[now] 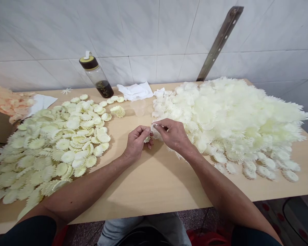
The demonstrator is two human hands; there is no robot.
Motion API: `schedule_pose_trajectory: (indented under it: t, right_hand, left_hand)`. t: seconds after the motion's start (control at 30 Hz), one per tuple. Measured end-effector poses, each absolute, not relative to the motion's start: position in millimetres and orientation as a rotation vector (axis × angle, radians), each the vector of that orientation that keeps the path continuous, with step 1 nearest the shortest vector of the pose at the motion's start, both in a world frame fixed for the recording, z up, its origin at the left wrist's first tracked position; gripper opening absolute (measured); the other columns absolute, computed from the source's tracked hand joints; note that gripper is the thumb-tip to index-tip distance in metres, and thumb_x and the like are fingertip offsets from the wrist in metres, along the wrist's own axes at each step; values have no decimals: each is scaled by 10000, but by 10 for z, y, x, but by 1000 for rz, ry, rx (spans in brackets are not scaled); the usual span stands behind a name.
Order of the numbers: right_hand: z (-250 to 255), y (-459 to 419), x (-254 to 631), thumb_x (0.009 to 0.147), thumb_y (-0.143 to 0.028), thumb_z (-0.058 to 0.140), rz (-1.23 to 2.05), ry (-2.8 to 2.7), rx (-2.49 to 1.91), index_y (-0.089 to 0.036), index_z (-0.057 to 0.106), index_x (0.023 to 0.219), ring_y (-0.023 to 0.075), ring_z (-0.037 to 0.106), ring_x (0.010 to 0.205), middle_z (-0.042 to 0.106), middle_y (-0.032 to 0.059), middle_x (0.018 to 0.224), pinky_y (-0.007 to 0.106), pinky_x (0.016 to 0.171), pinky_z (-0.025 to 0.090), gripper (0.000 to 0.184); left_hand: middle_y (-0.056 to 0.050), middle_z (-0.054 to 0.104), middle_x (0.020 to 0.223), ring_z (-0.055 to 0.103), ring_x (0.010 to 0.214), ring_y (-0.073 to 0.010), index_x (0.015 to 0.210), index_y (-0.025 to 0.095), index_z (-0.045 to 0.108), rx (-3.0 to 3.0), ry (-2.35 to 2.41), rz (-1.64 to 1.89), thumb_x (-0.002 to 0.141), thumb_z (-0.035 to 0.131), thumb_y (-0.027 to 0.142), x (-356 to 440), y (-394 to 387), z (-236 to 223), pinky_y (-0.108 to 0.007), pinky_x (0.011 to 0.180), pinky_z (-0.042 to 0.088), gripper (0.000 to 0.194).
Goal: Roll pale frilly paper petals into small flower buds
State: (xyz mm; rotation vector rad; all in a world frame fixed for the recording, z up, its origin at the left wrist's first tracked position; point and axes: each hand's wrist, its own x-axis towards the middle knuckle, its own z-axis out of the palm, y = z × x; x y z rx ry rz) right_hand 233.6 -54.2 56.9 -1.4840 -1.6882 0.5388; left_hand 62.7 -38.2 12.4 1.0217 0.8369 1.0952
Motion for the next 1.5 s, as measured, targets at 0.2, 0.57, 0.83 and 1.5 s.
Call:
schedule_pose_trajectory:
  t: [0.2,0.57,0.83,1.5]
  right_hand:
    - [685,-549,2394,953,-430,668,514,-1460,-1572,-195,835,1053,210,686,696,757,59,761,319,613,515,305]
    - [724,-559,2377,886,-422,738,644,-1420,-1546,-197,772,886,142,557,592,667,7,677,280,571,443,228]
    - [734,-570,2408,944,-455,673,622,-1541,-1593,-202,777,875,142,541,567,639,-5,635,292,589,426,282]
    - [624,-547,2384,995,-334,635,552,-1816,-1373,-267,816,849,228,733,979,801,41,1020,342,821,542,241]
  left_hand:
    - [-16,657,805,604,509,-100,873,157,662,1014,878,1065,822,789,554,636,-372,132,-221,408,474,421]
    - [18,650,744,536,432,-65,1323,171,734,1498,872,817,944,674,407,587,-417,143,-216,487,462,450]
    - [8,632,778,564,448,-65,1145,161,735,1297,909,1070,939,695,483,598,-438,167,-197,434,453,384]
    - [-19,673,779,572,478,-80,822,159,659,1046,869,972,828,774,599,590,-375,209,-200,372,394,455]
